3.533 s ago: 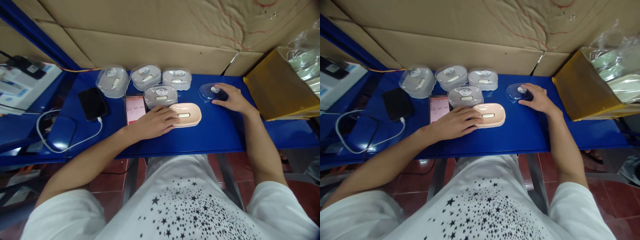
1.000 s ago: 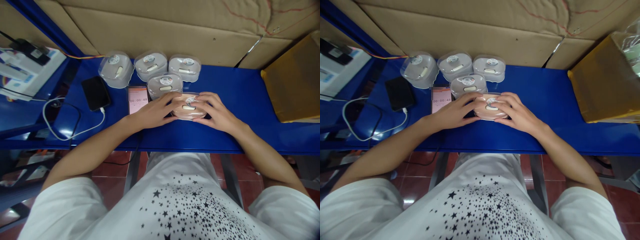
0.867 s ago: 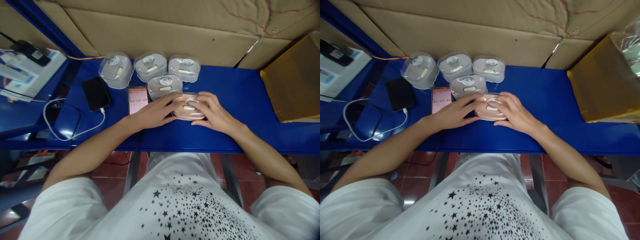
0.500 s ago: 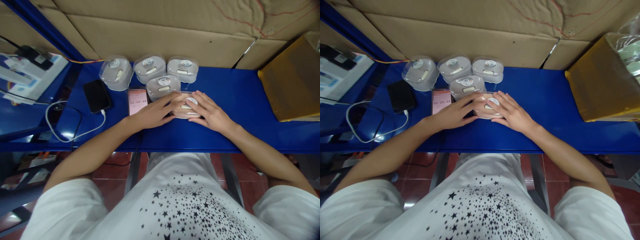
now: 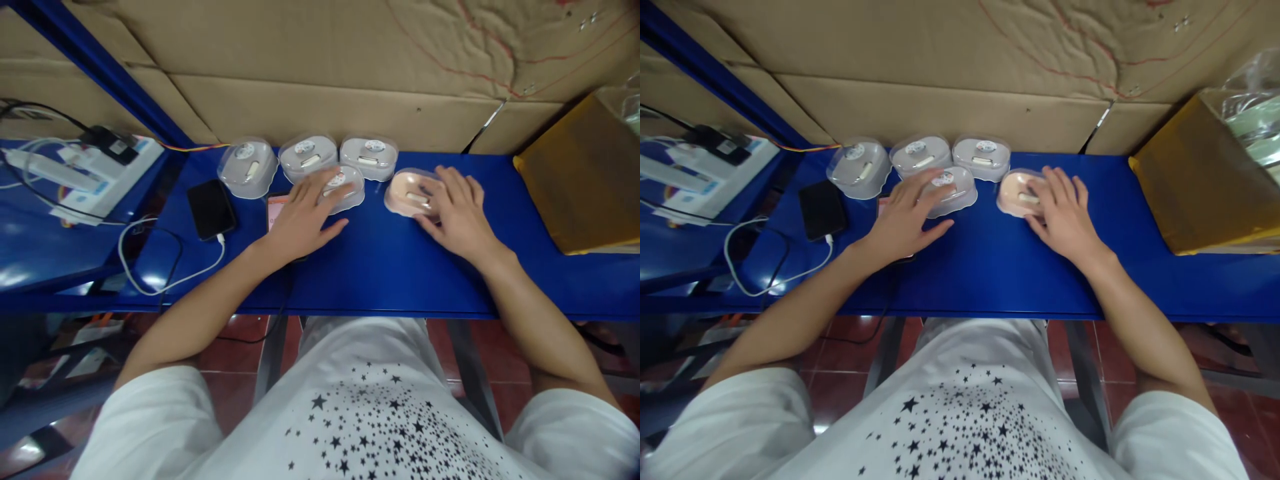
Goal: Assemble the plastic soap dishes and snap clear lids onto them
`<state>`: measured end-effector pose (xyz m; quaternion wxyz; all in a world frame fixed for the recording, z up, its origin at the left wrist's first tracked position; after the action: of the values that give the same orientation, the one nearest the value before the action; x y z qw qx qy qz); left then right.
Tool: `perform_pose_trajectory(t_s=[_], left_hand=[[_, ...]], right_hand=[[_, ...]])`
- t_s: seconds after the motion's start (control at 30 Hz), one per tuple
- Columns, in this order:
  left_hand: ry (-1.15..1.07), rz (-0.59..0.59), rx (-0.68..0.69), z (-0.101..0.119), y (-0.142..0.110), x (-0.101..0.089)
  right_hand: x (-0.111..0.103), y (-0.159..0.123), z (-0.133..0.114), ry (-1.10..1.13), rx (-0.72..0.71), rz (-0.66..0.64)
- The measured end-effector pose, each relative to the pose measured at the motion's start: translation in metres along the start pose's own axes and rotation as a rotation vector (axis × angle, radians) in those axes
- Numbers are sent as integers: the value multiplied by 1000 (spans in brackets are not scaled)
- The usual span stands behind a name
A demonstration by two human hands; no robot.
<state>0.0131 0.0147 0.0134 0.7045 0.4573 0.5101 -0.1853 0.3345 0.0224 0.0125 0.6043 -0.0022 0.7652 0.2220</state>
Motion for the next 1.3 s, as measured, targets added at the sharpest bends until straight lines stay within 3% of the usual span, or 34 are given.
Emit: perform_pose_trajectory(t_s=[0.1, 0.17, 0.4, 0.5, 0.7, 1.0, 1.17, 1.3], left_hand=[[22, 6, -154, -20, -7, 4], [-11, -4, -153, -26, -10, 8], [-323, 73, -15, 5, 4, -4], [-447, 104, -37, 9, 7, -6], [-644, 136, -181, -1, 2, 6], [-250, 174, -56, 2, 1, 3], [-253, -25, 143, 19, 0, 6], [-221, -110, 205, 29, -2, 14]], right_hand=[[-3, 3, 11, 18, 57, 86], [-1, 2, 5, 65, -2, 71], [2, -19, -58, 210, -290, -91], [3, -22, -63, 213, -302, -97], [6, -20, -56, 227, -317, -79], [18, -22, -64, 219, -382, -165], [19, -21, -65, 214, -367, -200], [14, -23, -68, 189, -347, -207]])
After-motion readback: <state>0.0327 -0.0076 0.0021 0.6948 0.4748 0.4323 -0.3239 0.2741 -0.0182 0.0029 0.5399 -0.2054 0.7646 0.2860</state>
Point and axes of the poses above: each hand's wrist, its own y-axis towards the middle knuckle, its own x-axis out of the palm, z = x × y, the point moved 4 cm from there along y, towards the middle knuckle, and after that the axes turned 13 degrees about x, right-handed, at the moved point
